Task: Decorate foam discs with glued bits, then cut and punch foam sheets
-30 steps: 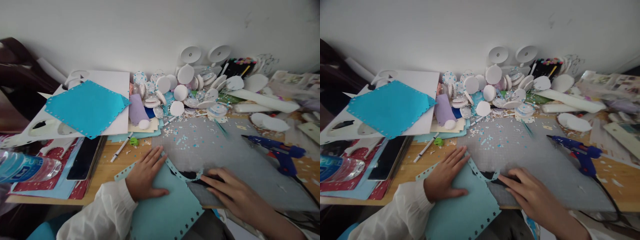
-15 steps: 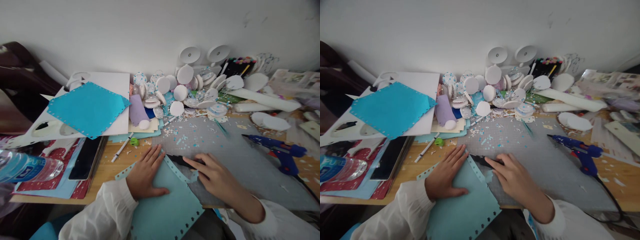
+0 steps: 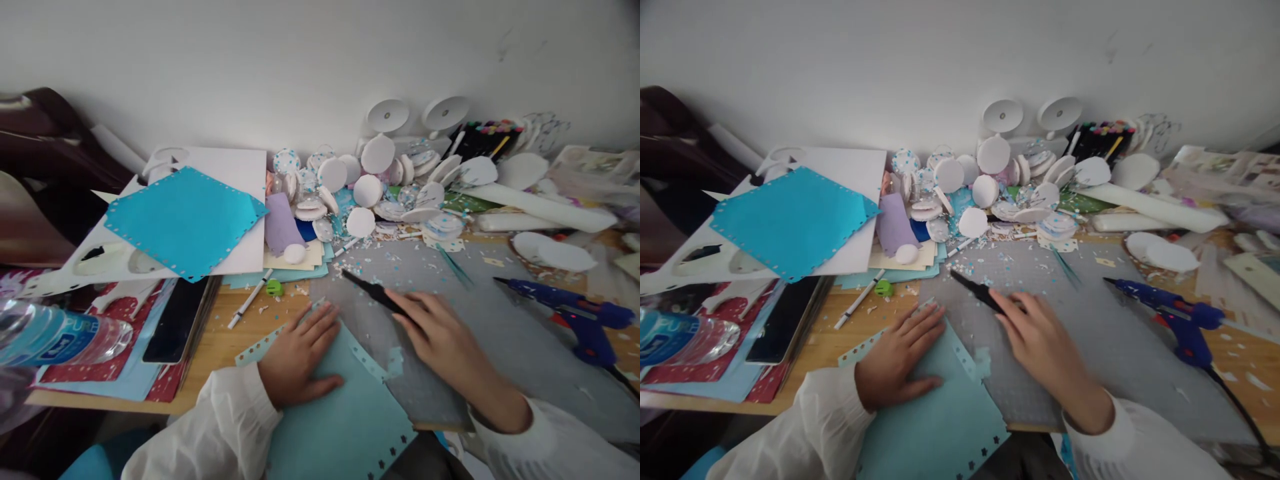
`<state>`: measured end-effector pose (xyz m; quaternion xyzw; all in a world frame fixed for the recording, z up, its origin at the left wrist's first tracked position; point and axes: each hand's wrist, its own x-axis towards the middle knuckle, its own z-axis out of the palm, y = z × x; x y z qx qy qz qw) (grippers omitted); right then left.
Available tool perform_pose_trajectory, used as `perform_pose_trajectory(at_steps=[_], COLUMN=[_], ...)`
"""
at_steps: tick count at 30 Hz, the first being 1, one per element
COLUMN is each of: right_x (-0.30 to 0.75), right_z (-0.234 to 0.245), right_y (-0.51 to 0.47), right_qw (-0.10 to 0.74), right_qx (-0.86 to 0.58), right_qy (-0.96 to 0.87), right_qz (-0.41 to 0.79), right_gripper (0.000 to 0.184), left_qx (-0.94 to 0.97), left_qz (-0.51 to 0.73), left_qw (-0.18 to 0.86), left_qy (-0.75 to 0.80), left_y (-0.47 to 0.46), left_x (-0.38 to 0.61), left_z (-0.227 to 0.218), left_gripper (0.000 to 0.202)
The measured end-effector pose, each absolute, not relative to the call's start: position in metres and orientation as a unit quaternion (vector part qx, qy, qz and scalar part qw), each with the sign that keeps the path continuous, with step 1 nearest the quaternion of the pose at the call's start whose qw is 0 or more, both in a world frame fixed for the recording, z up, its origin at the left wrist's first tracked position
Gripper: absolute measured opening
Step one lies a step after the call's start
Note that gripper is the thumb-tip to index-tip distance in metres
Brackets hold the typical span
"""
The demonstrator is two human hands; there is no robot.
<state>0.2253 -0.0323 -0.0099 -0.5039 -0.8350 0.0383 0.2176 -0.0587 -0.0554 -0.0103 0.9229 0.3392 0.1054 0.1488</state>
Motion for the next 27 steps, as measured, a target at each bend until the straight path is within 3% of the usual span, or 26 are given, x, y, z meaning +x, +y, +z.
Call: perform_pose_trajectory(at_steps=[2,4,9,12,16,18,21,27], right_x=[0.246,0.27,0.308,0.306,0.288,0.278,0.263,0.236], right_z=[-0.009,-0.01,-0.019,-0.017,-0.01,-0.01,-0.015,-0.031], right_y=[-0.036,-0.039,-0.05,-0.065,-0.104,-0.126,-0.149,-0.158], right_qw=[0.222,0.211,0.167,0.206,0.297,0.269,0.186,0.172], right_qx=[-0.537,-0.566,-0.591,-0.591,-0.598,-0.61,-0.613,-0.638], right_qy=[-0.814,-0.796,-0.781,-0.771,-0.744,-0.732,-0.7,-0.582], right_qz=[0.005,-0.035,-0.116,-0.118,0.026,0.144,0.316,0.473], right_gripper=[0.041,0.041,0.04,0.036,0.026,0.029,0.046,0.063], left_qx=[0.922,0.917,0.901,0.863,0.703,0.639,0.581,0.539], left_qz=[0.127,0.146,0.147,0.211,0.396,0.43,0.467,0.49], left_qw=[0.147,0.147,0.166,0.24,0.442,0.509,0.564,0.611], left_qy=[0.336,0.339,0.372,0.391,0.391,0.384,0.354,0.31], left_y=[-0.057,-0.056,-0.052,-0.053,-0.063,-0.069,-0.079,-0.092], left_x=[-0.058,-0.056,-0.045,-0.034,-0.017,-0.009,0.0,0.01], left_z=[-0.009,-0.008,-0.004,0.009,0.046,0.066,0.087,0.096], left_gripper=[0.049,0.037,0.037,0.032,0.024,0.027,0.028,0.023])
